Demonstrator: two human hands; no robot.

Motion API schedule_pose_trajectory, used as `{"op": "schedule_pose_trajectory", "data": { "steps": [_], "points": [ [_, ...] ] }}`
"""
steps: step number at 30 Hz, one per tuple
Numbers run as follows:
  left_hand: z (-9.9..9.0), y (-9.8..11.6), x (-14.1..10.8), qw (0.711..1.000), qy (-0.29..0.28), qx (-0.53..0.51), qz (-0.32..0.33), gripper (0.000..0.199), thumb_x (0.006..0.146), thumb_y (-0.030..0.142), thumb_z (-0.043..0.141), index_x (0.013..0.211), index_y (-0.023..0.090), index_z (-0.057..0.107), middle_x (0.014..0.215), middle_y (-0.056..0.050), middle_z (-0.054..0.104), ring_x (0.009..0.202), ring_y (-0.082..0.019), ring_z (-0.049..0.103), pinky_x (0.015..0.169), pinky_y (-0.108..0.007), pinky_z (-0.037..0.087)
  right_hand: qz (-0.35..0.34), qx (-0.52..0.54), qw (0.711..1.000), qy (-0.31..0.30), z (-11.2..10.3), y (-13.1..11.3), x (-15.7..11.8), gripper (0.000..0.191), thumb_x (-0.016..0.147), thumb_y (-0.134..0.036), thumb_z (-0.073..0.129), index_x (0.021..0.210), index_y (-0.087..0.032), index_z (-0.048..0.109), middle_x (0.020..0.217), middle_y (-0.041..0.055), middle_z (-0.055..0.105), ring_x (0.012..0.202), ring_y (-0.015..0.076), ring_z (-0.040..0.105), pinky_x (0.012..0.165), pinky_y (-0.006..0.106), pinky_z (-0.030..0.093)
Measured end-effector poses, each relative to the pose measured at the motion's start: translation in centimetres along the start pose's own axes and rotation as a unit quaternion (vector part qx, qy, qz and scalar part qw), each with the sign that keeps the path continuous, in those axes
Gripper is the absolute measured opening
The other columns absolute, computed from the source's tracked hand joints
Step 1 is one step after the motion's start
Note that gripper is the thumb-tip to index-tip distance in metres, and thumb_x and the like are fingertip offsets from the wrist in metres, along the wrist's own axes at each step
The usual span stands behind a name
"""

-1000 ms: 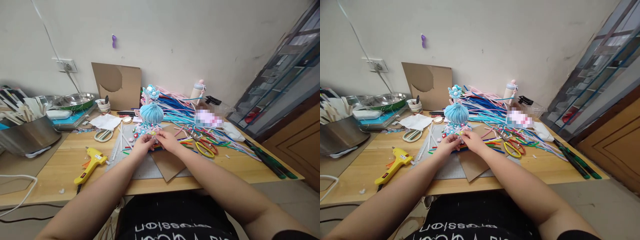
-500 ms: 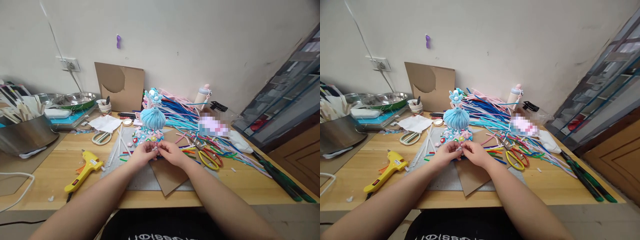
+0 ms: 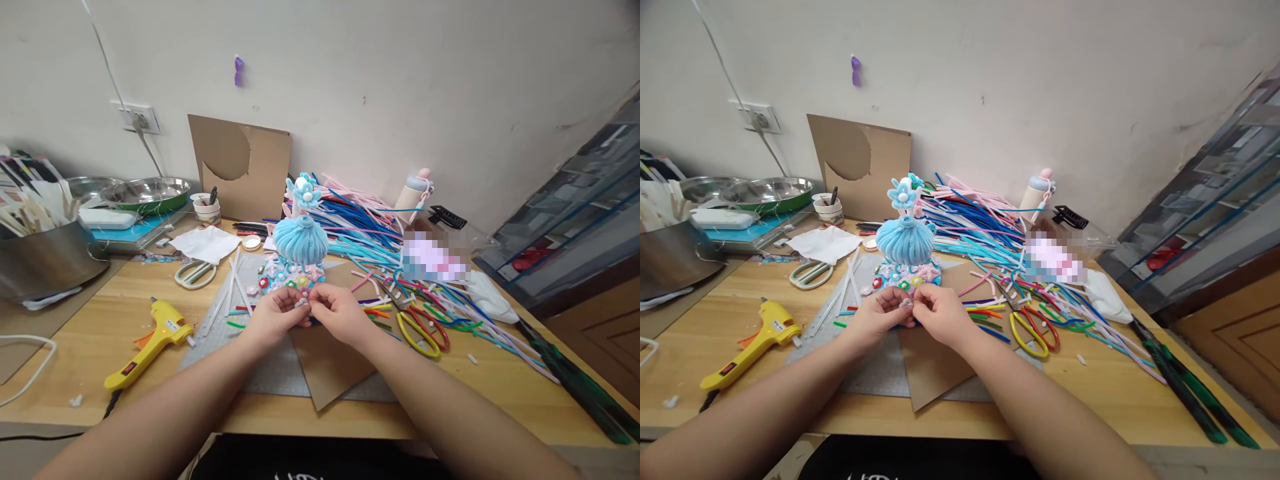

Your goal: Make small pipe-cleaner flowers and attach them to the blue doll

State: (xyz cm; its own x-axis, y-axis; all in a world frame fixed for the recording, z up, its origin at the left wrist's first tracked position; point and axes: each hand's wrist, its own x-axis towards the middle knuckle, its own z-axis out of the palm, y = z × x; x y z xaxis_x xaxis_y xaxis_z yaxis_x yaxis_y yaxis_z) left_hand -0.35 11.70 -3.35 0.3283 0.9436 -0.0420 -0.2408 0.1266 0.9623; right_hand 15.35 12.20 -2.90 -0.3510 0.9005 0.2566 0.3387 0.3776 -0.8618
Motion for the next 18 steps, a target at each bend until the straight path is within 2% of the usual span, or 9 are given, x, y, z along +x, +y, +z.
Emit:
{"op": "schedule_pose_trajectory", "data": {
  "steps": [4,8,10,13,16,18],
  "points": [
    [-0.2,0.2,0.3,1.0,-0.005,0.003,-0.023,0.033,0.061,0.032,0.079,0.073,0.013,0.056,0.065,0.003,0.061,0.055,-0.009,0.062,0.058,-0.022,0.051,-0.006,-0.021,1.0,-0.015,-0.3,-0.1,0.0,0.015,0.079,-0.015,0.046,0.064,-0.018,0.047,0.059,-0.0045,0.045,0.056,0.0094,0.04,0.053,0.021,0.031],
    [-0.5,0.2,0.5,1.0,-0.005,-0.017,-0.025,0.03,0.06,0.027,0.081,0.072,0.013,0.058,0.068,0.002,0.064,0.065,-0.01,0.062,0.066,-0.022,0.049,0.044,0.092,0.994,-0.039,-0.6,0.0,-0.4,0.01,0.086,-0.023,0.045,0.078,-0.019,0.05,0.064,-0.0038,0.048,0.053,0.0092,0.042,0.05,0.021,0.033],
    [-0.5,0.0,0.5,0.999,0.006,-0.033,-0.018,0.029,0.059,0.025,0.082,0.07,0.013,0.058,0.068,0.002,0.065,0.064,-0.008,0.06,0.063,-0.019,0.047,0.076,0.154,0.984,-0.053,-0.4,0.3,-0.7,0.009,0.085,-0.027,0.049,0.082,-0.019,0.05,0.067,-0.0036,0.048,0.049,0.0082,0.041,0.046,0.02,0.033],
    [-0.4,-0.1,0.3,0.997,0.007,-0.062,-0.052,0.028,0.061,0.028,0.08,0.07,0.013,0.058,0.065,0.001,0.064,0.057,-0.008,0.057,0.054,-0.018,0.044,0.1,0.223,0.967,-0.073,0.3,0.9,-1.1,0.016,0.085,-0.034,0.052,0.081,-0.019,0.052,0.067,-0.0028,0.051,0.045,0.0071,0.041,0.042,0.019,0.032],
    [-0.4,0.0,0.1,0.992,0.006,-0.083,-0.097,0.026,0.069,0.034,0.074,0.074,0.013,0.059,0.066,-0.002,0.065,0.059,-0.011,0.06,0.055,-0.02,0.045,0.13,0.268,0.953,-0.059,0.9,1.4,-1.3,0.025,0.086,-0.041,0.05,0.075,-0.019,0.049,0.06,-0.0041,0.05,0.039,0.0059,0.04,0.038,0.019,0.029],
    [-0.5,0.1,0.1,0.992,0.016,-0.064,-0.104,0.027,0.07,0.034,0.073,0.073,0.012,0.059,0.064,-0.003,0.065,0.058,-0.01,0.059,0.055,-0.021,0.046,0.14,0.28,0.949,-0.044,1.1,1.6,-1.3,0.026,0.085,-0.041,0.051,0.073,-0.018,0.048,0.057,-0.0052,0.049,0.038,0.0053,0.04,0.037,0.018,0.029]
  ]
}}
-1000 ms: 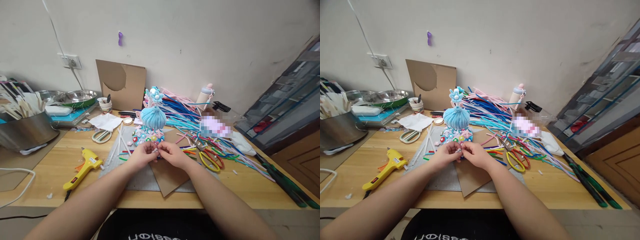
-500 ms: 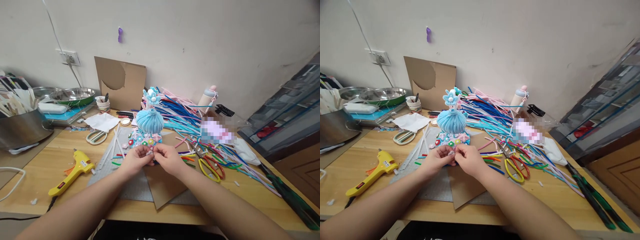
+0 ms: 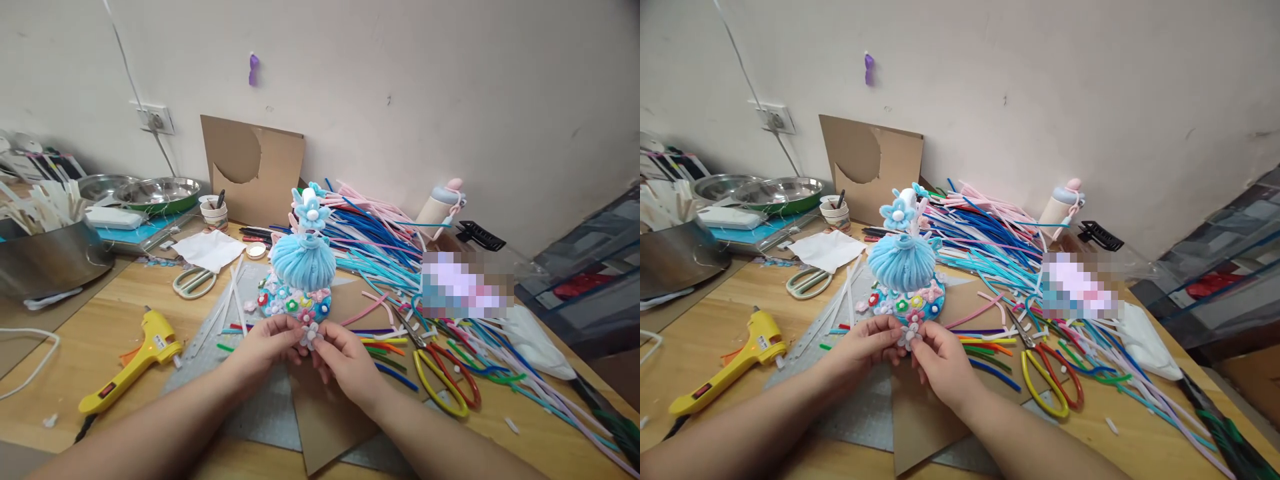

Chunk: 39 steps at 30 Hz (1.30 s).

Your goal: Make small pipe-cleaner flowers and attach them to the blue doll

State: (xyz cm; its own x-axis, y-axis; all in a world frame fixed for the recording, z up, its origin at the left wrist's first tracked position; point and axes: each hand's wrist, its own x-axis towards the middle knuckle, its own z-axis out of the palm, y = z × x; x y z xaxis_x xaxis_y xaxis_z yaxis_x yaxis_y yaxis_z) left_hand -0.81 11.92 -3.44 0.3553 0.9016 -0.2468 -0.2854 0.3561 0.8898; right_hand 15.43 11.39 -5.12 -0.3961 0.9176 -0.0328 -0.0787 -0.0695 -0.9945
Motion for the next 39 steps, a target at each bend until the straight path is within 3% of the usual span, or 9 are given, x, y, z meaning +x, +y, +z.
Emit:
{"op": "schedule_pose_trajectory", "data": {
  "steps": [5,16,26,31,36,39],
  "points": [
    [-0.15,-0.18,0.32,0.999,0.008,0.045,0.015,0.03,0.065,0.035,0.077,0.071,0.014,0.057,0.061,-0.001,0.064,0.055,-0.01,0.058,0.055,-0.022,0.046,0.0,0.027,1.0,0.012,-0.13,0.32,0.04,0.024,0.083,-0.043,0.053,0.087,-0.019,0.051,0.064,-0.0051,0.051,0.038,0.0046,0.042,0.036,0.017,0.03],
    [0.27,-0.48,0.12,0.984,-0.011,0.17,0.047,0.028,0.069,0.037,0.07,0.072,0.013,0.056,0.063,-0.001,0.061,0.055,-0.01,0.055,0.055,-0.023,0.044,0.006,-0.025,1.0,0.005,-0.71,0.21,0.02,0.023,0.084,-0.041,0.052,0.08,-0.018,0.05,0.056,-0.0061,0.049,0.037,0.0054,0.042,0.037,0.017,0.029],
    [0.49,-0.61,0.11,0.979,0.027,0.189,0.067,0.016,0.068,0.025,0.068,0.07,0.015,0.056,0.06,0.0,0.061,0.055,-0.012,0.057,0.056,-0.023,0.045,0.026,-0.013,1.0,0.001,-0.19,0.15,-0.09,0.026,0.08,-0.043,0.055,0.076,-0.018,0.049,0.057,-0.0055,0.053,0.036,0.0049,0.042,0.036,0.017,0.029],
    [0.39,-0.49,0.1,0.957,0.048,0.267,0.1,0.007,0.07,0.02,0.064,0.071,0.014,0.059,0.063,0.0,0.061,0.058,-0.011,0.057,0.055,-0.021,0.043,0.045,0.01,0.999,0.0,-0.24,0.36,0.08,0.028,0.08,-0.044,0.055,0.073,-0.018,0.047,0.052,-0.0073,0.048,0.033,0.0047,0.041,0.034,0.017,0.025],
    [0.29,0.07,0.38,0.976,0.016,0.203,0.076,0.014,0.069,0.026,0.066,0.074,0.015,0.059,0.068,-0.001,0.062,0.061,-0.012,0.058,0.06,-0.024,0.046,0.029,0.01,1.0,0.007,0.01,0.62,0.2,0.032,0.08,-0.05,0.055,0.077,-0.019,0.047,0.053,-0.0077,0.046,0.035,0.0055,0.039,0.035,0.018,0.028],
    [0.13,0.14,0.48,0.974,0.032,0.214,0.066,0.015,0.068,0.026,0.067,0.071,0.015,0.058,0.064,0.0,0.06,0.058,-0.012,0.056,0.057,-0.023,0.044,0.015,-0.022,1.0,0.007,0.14,0.88,0.17,0.031,0.082,-0.05,0.055,0.077,-0.019,0.049,0.054,-0.0068,0.045,0.037,0.0062,0.039,0.036,0.018,0.029]
  ]
}}
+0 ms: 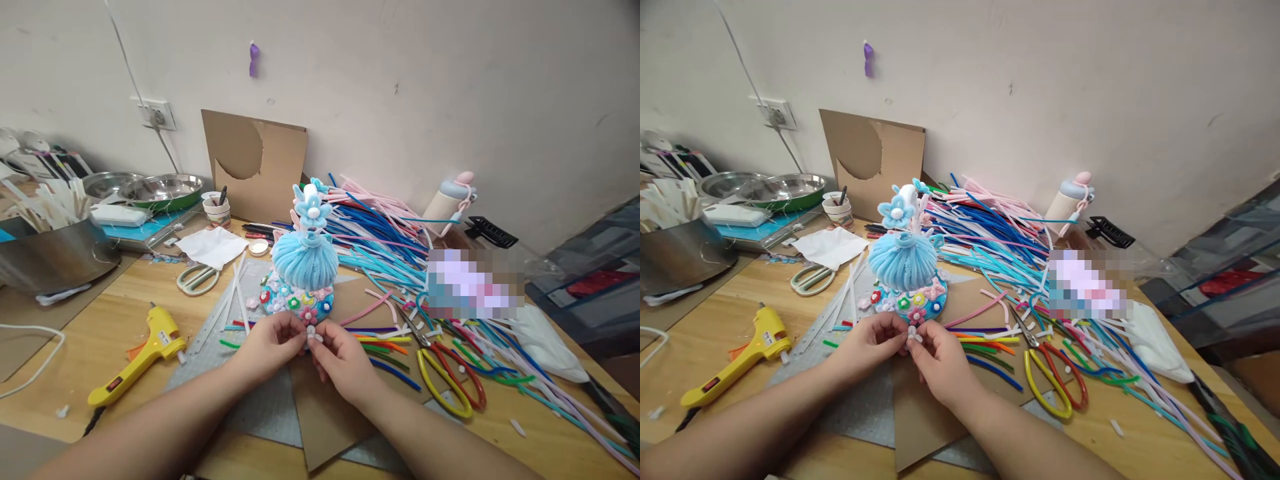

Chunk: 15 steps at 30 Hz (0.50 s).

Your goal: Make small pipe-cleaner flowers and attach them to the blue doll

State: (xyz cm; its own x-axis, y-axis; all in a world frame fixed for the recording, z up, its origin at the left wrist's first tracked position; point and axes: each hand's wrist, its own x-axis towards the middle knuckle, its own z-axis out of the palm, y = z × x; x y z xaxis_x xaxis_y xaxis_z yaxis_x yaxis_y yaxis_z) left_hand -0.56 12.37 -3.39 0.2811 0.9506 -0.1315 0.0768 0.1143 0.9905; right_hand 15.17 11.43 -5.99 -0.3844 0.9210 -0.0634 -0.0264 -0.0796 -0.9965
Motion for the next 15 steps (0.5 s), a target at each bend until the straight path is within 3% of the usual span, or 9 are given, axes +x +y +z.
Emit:
{"op": "schedule_pose_trajectory", "data": {
  "steps": [5,11,15],
  "points": [
    [-0.13,-0.11,-0.17,1.0,0.005,-0.003,-0.015,0.016,0.068,0.026,0.067,0.067,0.015,0.054,0.056,0.002,0.058,0.053,-0.011,0.054,0.053,-0.022,0.041,-0.017,-0.025,0.999,0.035,0.06,0.09,0.09,0.03,0.084,-0.048,0.054,0.077,-0.019,0.049,0.054,-0.0061,0.047,0.039,0.0067,0.04,0.036,0.018,0.029],
    [-0.15,-0.14,-0.35,0.994,-0.008,-0.098,-0.038,0.025,0.068,0.034,0.07,0.076,0.015,0.055,0.064,0.002,0.06,0.048,-0.01,0.056,0.05,-0.024,0.045,0.014,0.031,0.998,-0.048,-0.17,-0.55,-0.06,0.034,0.08,-0.051,0.056,0.076,-0.018,0.048,0.057,-0.0053,0.052,0.036,0.0055,0.042,0.034,0.017,0.029],
    [-0.3,-0.01,-0.55,0.99,0.007,-0.139,-0.024,0.026,0.066,0.032,0.072,0.075,0.015,0.056,0.064,0.002,0.058,0.049,-0.009,0.054,0.051,-0.024,0.047,0.012,0.055,0.998,-0.038,-0.23,-0.68,-0.42,0.035,0.084,-0.053,0.049,0.081,-0.018,0.049,0.058,-0.0051,0.053,0.036,0.0054,0.046,0.033,0.016,0.025]
  ]
}}
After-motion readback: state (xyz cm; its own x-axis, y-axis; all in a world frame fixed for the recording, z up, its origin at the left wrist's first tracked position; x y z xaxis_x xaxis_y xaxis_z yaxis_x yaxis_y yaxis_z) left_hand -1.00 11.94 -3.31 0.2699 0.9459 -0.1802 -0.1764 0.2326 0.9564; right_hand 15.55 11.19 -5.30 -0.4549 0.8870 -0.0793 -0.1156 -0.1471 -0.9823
